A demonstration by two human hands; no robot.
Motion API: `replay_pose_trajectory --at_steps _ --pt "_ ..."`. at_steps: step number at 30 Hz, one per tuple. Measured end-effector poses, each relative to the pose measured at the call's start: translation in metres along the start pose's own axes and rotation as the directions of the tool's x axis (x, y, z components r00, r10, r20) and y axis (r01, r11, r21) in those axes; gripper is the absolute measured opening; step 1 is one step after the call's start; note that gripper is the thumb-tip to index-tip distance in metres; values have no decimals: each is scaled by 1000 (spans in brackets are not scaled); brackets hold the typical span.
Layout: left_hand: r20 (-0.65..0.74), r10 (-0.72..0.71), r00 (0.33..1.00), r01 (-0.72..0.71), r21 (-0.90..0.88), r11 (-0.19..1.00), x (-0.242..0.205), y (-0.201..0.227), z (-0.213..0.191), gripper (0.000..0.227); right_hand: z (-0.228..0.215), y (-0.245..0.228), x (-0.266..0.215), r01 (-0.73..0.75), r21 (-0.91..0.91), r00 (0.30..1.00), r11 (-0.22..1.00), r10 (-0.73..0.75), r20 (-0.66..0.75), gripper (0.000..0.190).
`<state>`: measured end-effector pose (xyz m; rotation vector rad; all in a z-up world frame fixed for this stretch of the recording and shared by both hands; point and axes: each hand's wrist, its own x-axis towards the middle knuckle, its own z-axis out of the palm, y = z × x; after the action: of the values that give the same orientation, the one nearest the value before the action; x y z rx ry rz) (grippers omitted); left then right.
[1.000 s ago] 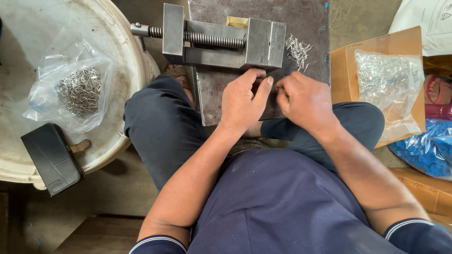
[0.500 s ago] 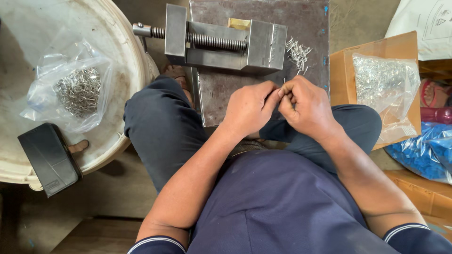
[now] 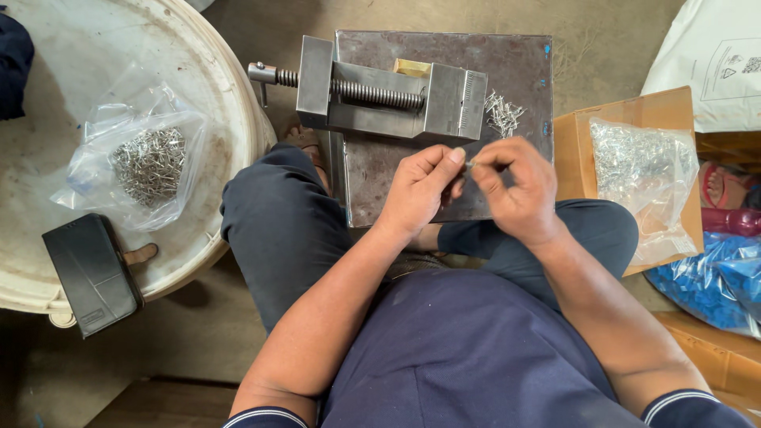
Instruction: The person sits on the floor and uses a metal vise to assemble small metal pins. They pick up individual pins, place them into the vise, and tighten the mechanism to secure them. The person also uses a small brush to clean the vise jaws during the process.
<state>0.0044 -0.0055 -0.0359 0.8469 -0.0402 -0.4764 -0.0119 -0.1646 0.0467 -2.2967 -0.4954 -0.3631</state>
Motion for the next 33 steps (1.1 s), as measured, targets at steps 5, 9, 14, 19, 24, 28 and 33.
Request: replay_pose_trajectory --at_steps 5,9,14,19,24,28,33 --pt "-103 223 969 -185 290 939 -3 8 8 20 -9 -9 29 0 -120 1000 993 4 29 8" --pt "-121 284 951 -194 482 854 -8 16 11 19 -16 -18 47 65 -224 989 973 -33 144 7" --pt "-138 267 954 -170 487 857 -7 21 13 18 -16 -25 55 63 -220 985 973 -25 169 6" --pt "-126 262 957 -170 490 855 -7 22 13 18 -13 -25 57 97 -228 981 969 -54 189 7" --pt "-133 266 955 -165 507 846 -8 23 15 18 -14 -17 50 101 -235 986 967 -66 151 12" --pt "-128 266 956 -167 508 845 -9 25 15 18 -17 0 34 -28 -164 998 986 37 50 11" --pt "-118 278 953 -184 502 845 -10 20 13 18 -16 32 5 -197 -101 980 975 199 17 9"
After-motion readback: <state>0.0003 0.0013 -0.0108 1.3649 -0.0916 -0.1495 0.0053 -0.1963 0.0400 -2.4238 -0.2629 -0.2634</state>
